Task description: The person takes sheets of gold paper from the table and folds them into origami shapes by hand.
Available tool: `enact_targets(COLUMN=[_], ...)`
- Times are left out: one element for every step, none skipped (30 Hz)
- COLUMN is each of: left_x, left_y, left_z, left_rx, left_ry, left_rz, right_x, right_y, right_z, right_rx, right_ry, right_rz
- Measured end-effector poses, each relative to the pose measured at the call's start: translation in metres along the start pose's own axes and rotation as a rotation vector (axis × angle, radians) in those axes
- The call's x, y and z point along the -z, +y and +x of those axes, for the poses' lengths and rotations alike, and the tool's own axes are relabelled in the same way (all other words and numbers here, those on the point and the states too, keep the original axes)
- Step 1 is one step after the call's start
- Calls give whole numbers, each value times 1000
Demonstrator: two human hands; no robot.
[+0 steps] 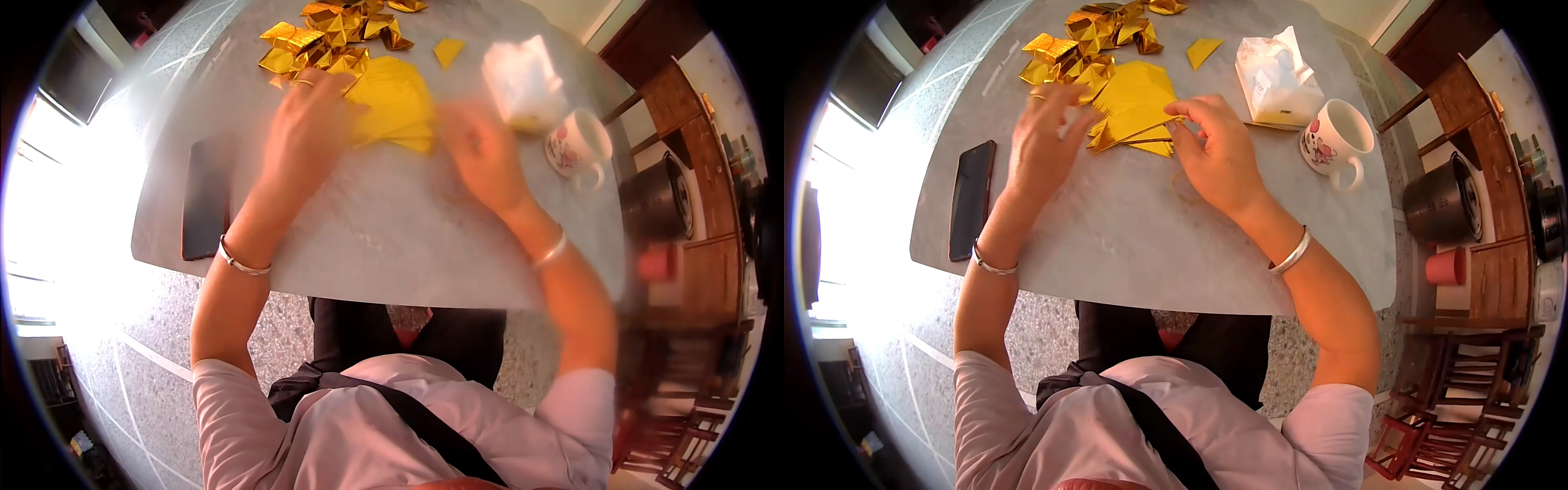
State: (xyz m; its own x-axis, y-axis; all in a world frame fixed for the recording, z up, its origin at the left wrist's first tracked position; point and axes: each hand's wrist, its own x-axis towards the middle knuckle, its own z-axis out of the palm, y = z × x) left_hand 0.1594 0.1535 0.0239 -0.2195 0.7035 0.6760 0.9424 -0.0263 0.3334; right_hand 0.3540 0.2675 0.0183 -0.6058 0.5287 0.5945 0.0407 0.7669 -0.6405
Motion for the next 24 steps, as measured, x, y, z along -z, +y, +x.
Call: enact_targets(left_x=[-1, 0, -1, -2, -4, -6, -8, -9, -8, -7, -7, -8, -9, -11, -11, -10, -10, -10, -9, -9, -9, -8, -7, -5], left_y=[5, 10, 12, 14, 15, 12, 7, 4, 4, 5, 5, 3, 1, -1, -1, -1, -1, -1, -1, 0, 2, 6, 10, 12], left_z=[-2, -3, -3, -3, -3, -4, -6, -6, -6, -5, -5, -5, -5, -6, -6, -6, -6, -6, -6, -6, -5, -4, -2, -1], left_rx=[-13, -265, -177, -86, 5, -75, -155, -235, -249, -262, -275, -230, -184, -137, -153, -169, -186, -114, -42, 31, 79, 127, 175, 157], left_ry=[-82, -105, -186, -267, -348, -319, -290, -261, -250, -239, -228, -222, -217, -210, -194, -178, -161, -158, -156, -154, -118, -83, -48, -45], left_rz=[-72, 46, 10, -25, -59, -45, -31, -17, -33, -50, -67, -124, -181, -237, -246, -255, -264, -316, -369, -422, -398, -374, -350, -345], right_x=[0, 1, 2, 2, 3, 3, 2, 2, 3, 3, 2, 2, 2, 2, 1, 1, 0, 0, 0, 1, 2, 3, 5, 6], right_y=[0, 0, 0, 0, 1, 1, 2, 1, 0, -1, -1, -1, -1, 0, 2, 4, 6, 8, 9, 8, 6, 4, -1, -9], right_z=[0, 0, 1, 1, 1, 1, 2, 1, 1, 1, 1, 1, 1, 1, 2, 2, 2, 2, 2, 2, 3, 3, 4, 5], right_rx=[14, 19, 24, 30, 33, 37, 41, 40, 39, 38, 31, 25, 19, 10, 0, -10, -12, -15, -19, -59, -100, -142, -241, -340], right_ry=[4, 7, 9, 10, 10, 9, 9, 10, 12, 13, 17, 20, 23, 34, 45, 56, 63, 71, 78, 73, 68, 64, 63, 63], right_rz=[-16, -29, -42, -56, -56, -57, -57, -57, -59, -61, -38, -15, 8, 18, 27, 38, 46, 55, 64, 99, 135, 170, 278, 387])
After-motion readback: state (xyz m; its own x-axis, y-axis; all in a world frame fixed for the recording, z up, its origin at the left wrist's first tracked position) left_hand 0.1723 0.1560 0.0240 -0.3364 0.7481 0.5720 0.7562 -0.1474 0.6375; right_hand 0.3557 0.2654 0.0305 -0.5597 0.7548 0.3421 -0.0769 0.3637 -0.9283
